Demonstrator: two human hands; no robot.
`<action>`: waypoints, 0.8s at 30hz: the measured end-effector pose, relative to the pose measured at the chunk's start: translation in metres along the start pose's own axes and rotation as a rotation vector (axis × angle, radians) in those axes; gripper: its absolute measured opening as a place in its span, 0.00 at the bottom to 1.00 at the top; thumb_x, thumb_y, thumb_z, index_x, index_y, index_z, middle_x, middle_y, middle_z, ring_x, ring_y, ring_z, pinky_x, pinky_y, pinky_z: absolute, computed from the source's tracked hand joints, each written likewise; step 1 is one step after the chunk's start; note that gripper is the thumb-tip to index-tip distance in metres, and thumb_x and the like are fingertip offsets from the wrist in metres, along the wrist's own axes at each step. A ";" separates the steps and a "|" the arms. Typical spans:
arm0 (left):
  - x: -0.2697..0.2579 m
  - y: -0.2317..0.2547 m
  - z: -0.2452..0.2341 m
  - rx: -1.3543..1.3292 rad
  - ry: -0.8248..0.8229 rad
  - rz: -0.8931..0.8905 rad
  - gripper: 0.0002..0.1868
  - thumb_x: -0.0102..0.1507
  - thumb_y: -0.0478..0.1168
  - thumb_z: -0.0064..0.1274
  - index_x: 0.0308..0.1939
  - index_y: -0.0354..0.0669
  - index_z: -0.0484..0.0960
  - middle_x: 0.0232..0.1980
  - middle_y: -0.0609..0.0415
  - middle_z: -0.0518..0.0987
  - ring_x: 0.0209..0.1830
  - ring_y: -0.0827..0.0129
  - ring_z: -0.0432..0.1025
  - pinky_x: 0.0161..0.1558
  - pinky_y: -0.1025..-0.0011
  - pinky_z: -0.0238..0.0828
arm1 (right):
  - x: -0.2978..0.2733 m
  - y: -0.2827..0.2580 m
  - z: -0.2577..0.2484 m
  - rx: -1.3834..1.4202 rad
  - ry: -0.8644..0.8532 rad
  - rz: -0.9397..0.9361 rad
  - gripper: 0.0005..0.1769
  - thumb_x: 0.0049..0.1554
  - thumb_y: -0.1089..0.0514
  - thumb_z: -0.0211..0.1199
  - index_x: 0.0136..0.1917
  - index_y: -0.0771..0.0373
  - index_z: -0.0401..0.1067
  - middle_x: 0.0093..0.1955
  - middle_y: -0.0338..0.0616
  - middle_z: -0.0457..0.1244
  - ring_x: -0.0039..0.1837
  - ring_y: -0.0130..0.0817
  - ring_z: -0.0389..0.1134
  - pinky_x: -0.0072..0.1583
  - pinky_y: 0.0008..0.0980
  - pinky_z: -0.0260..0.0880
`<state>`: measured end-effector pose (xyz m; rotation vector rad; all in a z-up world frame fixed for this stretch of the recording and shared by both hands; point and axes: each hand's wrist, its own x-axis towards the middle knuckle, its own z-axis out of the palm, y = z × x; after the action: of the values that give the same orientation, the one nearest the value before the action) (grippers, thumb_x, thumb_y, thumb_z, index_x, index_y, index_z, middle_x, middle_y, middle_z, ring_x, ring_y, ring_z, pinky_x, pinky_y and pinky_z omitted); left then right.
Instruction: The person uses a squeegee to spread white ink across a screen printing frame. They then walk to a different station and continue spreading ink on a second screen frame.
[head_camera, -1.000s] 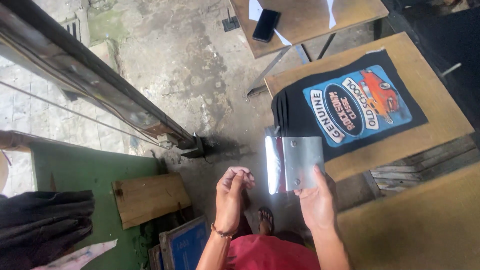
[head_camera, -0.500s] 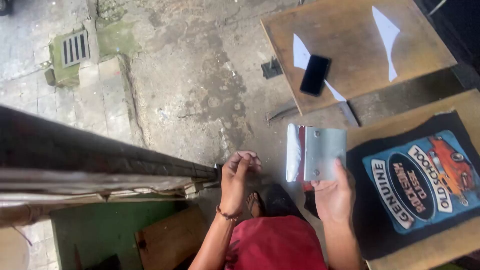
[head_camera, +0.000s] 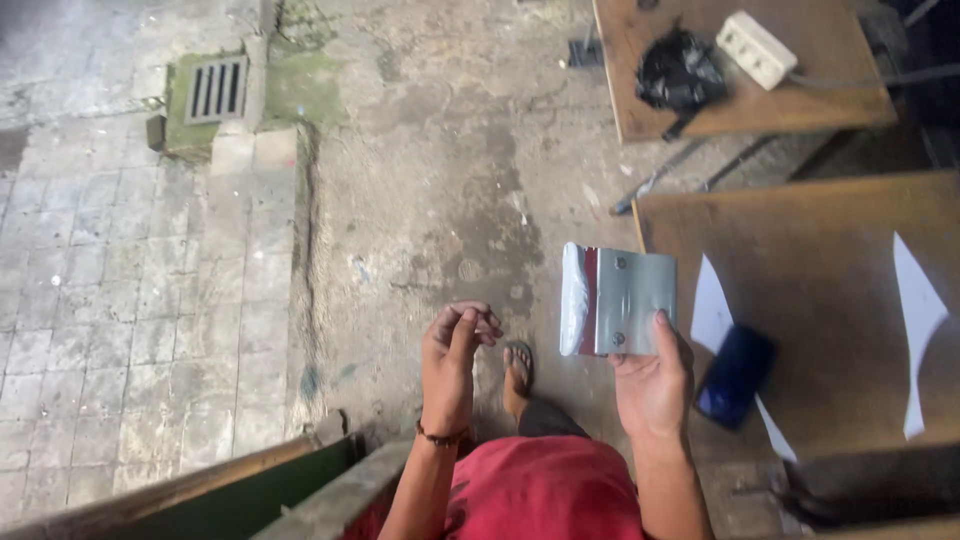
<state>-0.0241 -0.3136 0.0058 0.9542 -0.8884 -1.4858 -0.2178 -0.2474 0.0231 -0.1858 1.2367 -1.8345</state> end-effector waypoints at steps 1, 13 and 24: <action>0.023 0.006 0.004 -0.002 0.010 0.023 0.14 0.72 0.37 0.43 0.44 0.26 0.78 0.33 0.41 0.78 0.34 0.63 0.73 0.40 0.70 0.71 | 0.028 0.002 0.012 0.003 -0.025 -0.002 0.15 0.64 0.40 0.59 0.53 0.51 0.74 0.48 0.38 0.71 0.46 0.33 0.67 0.44 0.30 0.58; 0.239 0.022 0.038 -0.012 0.010 -0.052 0.11 0.71 0.41 0.46 0.43 0.37 0.80 0.36 0.49 0.81 0.35 0.70 0.74 0.40 0.76 0.71 | 0.226 0.012 0.144 -0.093 0.020 0.133 0.20 0.52 0.40 0.65 0.56 0.46 0.73 0.61 0.25 0.61 0.48 0.33 0.65 0.43 0.31 0.62; 0.440 0.061 0.074 0.140 -0.134 -0.152 0.13 0.69 0.43 0.46 0.37 0.40 0.82 0.32 0.52 0.82 0.32 0.71 0.74 0.40 0.72 0.71 | 0.354 0.015 0.247 0.018 0.201 0.118 0.11 0.59 0.45 0.63 0.50 0.50 0.70 0.48 0.37 0.63 0.46 0.35 0.65 0.40 0.31 0.60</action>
<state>-0.0990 -0.7558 0.0493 1.0537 -1.0471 -1.6489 -0.2822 -0.6743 0.0143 0.0822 1.3388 -1.7943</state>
